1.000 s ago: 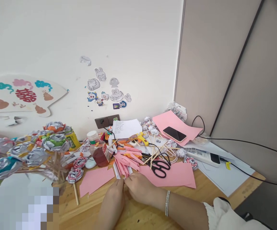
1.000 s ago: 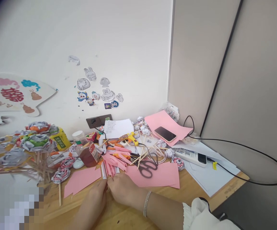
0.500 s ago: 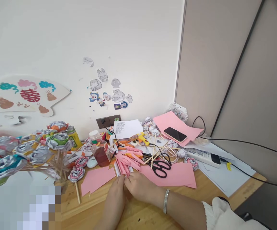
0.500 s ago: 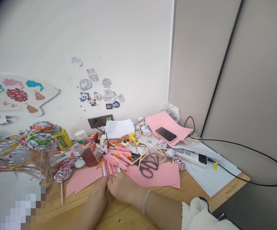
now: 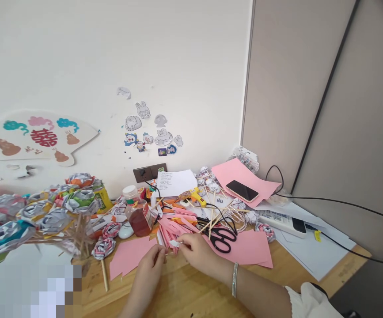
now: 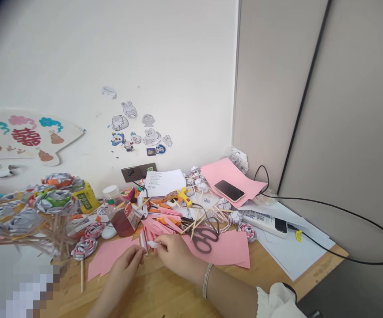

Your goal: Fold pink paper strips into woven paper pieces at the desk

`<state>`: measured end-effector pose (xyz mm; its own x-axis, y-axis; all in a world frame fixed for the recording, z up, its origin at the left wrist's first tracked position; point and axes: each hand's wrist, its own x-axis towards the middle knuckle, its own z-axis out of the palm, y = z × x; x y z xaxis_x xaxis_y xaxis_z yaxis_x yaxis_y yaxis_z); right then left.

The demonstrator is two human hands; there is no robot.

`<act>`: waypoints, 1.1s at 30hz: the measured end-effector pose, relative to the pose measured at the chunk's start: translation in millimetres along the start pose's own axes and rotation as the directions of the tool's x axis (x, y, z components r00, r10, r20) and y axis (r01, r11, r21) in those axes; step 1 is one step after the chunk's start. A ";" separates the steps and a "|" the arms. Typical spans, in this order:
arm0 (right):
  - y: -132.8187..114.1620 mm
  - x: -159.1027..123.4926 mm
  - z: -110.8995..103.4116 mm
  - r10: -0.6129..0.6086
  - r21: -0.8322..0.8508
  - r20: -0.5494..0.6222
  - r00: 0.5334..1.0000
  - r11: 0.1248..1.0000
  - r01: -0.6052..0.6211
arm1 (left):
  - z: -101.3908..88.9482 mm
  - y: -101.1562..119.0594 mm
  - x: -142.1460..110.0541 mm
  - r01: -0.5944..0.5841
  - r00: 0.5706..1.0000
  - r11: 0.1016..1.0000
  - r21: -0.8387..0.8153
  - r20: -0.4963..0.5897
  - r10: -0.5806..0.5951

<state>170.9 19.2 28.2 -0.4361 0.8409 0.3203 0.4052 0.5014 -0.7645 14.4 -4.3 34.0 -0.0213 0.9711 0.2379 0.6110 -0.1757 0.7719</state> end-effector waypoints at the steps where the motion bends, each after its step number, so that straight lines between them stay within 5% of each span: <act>1: 1.3 1.4 -0.5 0.051 0.104 0.014 0.999 0.993 -0.052 | -0.7 -2.0 0.6 0.013 1.000 1.000 -0.020 0.001 -0.013; 5: 5.6 4.3 0.6 0.157 0.363 0.104 0.982 0.913 -0.185 | 0.6 -8.7 2.9 0.052 0.999 0.988 -0.145 0.004 -0.052; 12: 5.1 3.0 3.4 0.131 0.411 0.187 0.974 0.890 -0.199 | 4.2 0.8 4.6 0.124 0.988 0.888 -0.443 0.138 -0.069; 21: 11.5 2.3 8.0 0.139 0.305 0.207 0.968 0.931 -0.199 | 2.1 -2.4 4.8 0.083 0.996 0.917 -0.391 0.071 -0.060; 25: 11.0 1.9 7.7 0.088 0.257 0.118 0.989 0.959 -0.116 | 3.0 -4.6 6.5 0.072 0.997 0.923 -0.378 0.023 -0.068; 33: 16.7 4.8 1.9 0.092 0.287 0.161 0.983 0.948 -0.136 | -4.3 1.4 2.6 0.047 0.988 0.988 -0.147 0.151 -0.024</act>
<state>174.0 31.3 15.9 -0.5204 0.8399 0.1541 0.2131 0.3025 -0.9290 11.7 -2.7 38.1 0.0833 0.9884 0.1273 0.4859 -0.1518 0.8607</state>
